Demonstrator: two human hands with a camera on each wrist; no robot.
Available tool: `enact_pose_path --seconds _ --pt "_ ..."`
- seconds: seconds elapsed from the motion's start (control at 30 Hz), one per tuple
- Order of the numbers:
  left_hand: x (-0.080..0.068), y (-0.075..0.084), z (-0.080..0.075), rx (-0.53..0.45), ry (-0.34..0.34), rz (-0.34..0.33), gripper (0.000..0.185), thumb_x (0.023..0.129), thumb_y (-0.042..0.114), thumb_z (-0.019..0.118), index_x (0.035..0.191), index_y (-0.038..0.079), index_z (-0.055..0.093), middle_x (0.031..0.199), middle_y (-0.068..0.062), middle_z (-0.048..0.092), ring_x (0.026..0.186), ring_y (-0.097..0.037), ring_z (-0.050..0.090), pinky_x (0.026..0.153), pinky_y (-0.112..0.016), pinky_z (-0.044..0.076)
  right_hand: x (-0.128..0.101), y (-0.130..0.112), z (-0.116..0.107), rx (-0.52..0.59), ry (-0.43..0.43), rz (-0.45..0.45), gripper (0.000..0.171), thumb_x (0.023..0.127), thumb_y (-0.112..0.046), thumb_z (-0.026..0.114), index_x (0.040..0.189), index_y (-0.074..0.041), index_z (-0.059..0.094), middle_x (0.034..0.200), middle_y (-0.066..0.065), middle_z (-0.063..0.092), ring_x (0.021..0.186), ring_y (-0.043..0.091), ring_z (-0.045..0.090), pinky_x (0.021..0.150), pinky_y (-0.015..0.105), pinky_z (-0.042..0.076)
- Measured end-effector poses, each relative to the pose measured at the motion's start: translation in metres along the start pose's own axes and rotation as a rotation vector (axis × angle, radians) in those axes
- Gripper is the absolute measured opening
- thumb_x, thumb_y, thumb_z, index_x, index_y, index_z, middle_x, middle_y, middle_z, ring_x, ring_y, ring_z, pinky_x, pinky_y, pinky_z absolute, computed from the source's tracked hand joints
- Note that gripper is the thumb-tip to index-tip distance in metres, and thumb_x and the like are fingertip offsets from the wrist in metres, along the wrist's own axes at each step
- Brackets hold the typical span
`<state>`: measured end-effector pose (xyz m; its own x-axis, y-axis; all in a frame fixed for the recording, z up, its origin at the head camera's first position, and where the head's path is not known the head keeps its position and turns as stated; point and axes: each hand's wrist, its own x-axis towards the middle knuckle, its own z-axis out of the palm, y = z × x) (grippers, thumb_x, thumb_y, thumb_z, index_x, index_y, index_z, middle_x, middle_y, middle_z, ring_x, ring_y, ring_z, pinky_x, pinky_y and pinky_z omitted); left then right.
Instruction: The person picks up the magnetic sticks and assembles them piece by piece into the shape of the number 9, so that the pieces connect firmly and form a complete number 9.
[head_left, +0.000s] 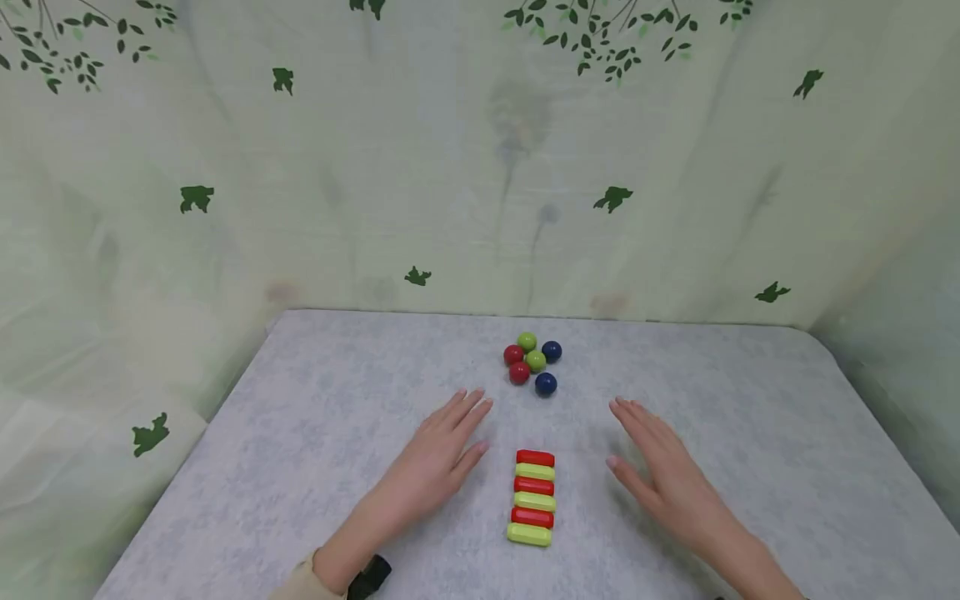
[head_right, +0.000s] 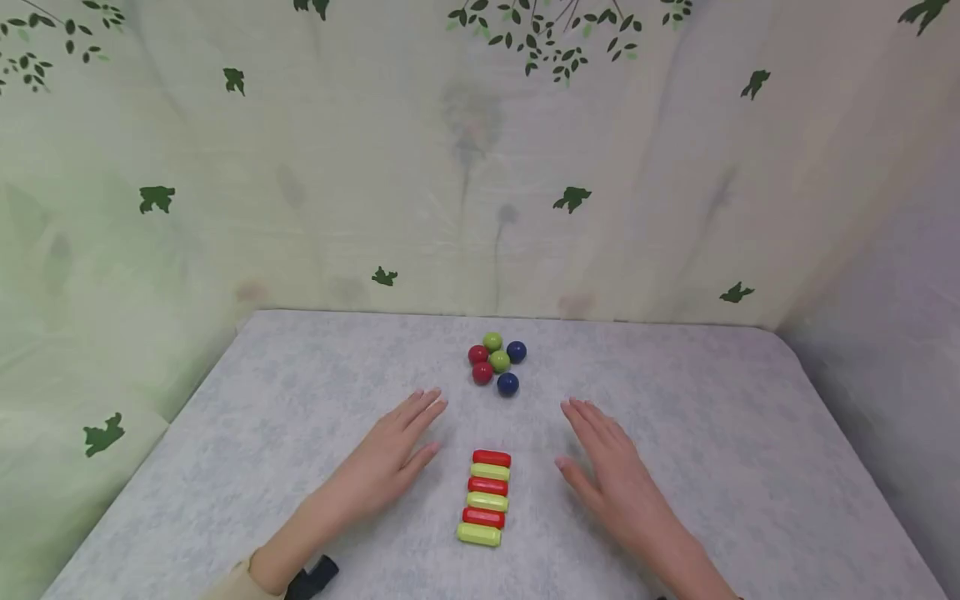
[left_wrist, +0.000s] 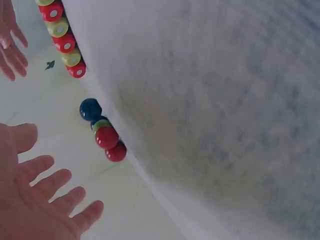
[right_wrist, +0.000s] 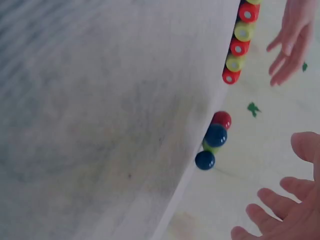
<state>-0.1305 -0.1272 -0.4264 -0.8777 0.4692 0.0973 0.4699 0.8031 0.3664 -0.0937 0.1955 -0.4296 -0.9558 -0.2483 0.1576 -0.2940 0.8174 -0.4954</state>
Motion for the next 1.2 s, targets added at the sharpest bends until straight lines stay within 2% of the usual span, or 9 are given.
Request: enact_pose_path --seconds 0.17,0.27,0.4,0.5,0.7,0.9,1.0,1.2 --pt "0.005 0.003 0.0 -0.213 0.007 0.039 0.053 0.101 0.033 0.055 0.151 0.019 0.04 0.153 0.004 0.038 0.141 -0.014 0.031 0.11 -0.04 0.032 0.007 -0.009 0.004 0.13 -0.013 0.001 0.064 0.095 -0.028 0.067 0.152 -0.025 0.037 0.15 0.003 0.042 0.136 0.028 0.039 0.1 0.057 0.04" --pt "0.011 0.004 0.003 -0.33 0.002 0.055 0.047 0.102 0.03 0.056 0.146 0.017 0.047 0.147 0.004 0.046 0.136 -0.012 0.039 0.108 -0.039 0.036 0.013 -0.013 0.006 0.186 -0.035 0.005 0.058 0.095 -0.028 0.067 0.148 -0.024 0.043 0.147 0.001 0.046 0.133 0.025 0.043 0.099 0.054 0.043" --pt "0.021 0.006 0.01 -0.462 -0.042 0.038 0.042 0.1 0.023 0.059 0.14 0.013 0.054 0.137 0.002 0.056 0.125 -0.015 0.051 0.1 -0.039 0.044 0.024 -0.016 0.011 0.289 -0.104 0.03 0.051 0.095 -0.025 0.067 0.143 -0.021 0.05 0.141 -0.002 0.052 0.13 0.025 0.048 0.098 0.053 0.043" --pt "0.026 0.008 0.017 -0.536 -0.085 -0.011 0.037 0.099 0.019 0.061 0.135 0.011 0.058 0.13 0.0 0.061 0.114 -0.013 0.057 0.093 -0.034 0.049 0.031 -0.016 0.017 0.36 -0.165 0.055 0.045 0.095 -0.022 0.066 0.139 -0.018 0.055 0.136 -0.002 0.056 0.123 0.024 0.053 0.097 0.051 0.046" --pt "0.032 0.01 0.026 -0.605 -0.105 -0.065 0.027 0.097 0.012 0.062 0.123 0.01 0.065 0.107 0.004 0.066 0.092 -0.013 0.059 0.081 -0.028 0.051 0.043 -0.015 0.027 0.431 -0.248 0.015 0.035 0.095 -0.015 0.066 0.13 -0.012 0.061 0.124 0.001 0.064 0.107 0.017 0.061 0.088 0.036 0.052" --pt "0.037 0.013 0.033 -0.686 -0.15 -0.107 0.022 0.095 0.012 0.063 0.116 0.01 0.068 0.096 0.005 0.064 0.085 -0.015 0.058 0.077 -0.029 0.049 0.053 -0.013 0.035 0.415 -0.347 -0.014 0.026 0.097 -0.019 0.064 0.123 -0.013 0.065 0.112 -0.005 0.066 0.096 0.012 0.059 0.084 0.033 0.051" --pt "0.037 0.014 0.036 -0.667 -0.159 -0.098 0.019 0.094 0.012 0.064 0.112 0.01 0.069 0.094 0.005 0.063 0.083 -0.014 0.057 0.074 -0.028 0.048 0.057 -0.013 0.037 0.393 -0.37 -0.031 0.025 0.097 -0.021 0.064 0.121 -0.014 0.067 0.106 -0.008 0.065 0.091 0.012 0.058 0.081 0.032 0.05" --pt "0.04 0.016 0.04 -0.617 -0.15 -0.071 0.017 0.093 0.009 0.065 0.109 0.011 0.071 0.094 0.006 0.06 0.081 -0.011 0.056 0.071 -0.026 0.047 0.062 -0.013 0.038 0.377 -0.383 -0.089 0.018 0.095 -0.014 0.065 0.113 -0.014 0.07 0.097 -0.007 0.063 0.086 0.013 0.057 0.076 0.03 0.049"
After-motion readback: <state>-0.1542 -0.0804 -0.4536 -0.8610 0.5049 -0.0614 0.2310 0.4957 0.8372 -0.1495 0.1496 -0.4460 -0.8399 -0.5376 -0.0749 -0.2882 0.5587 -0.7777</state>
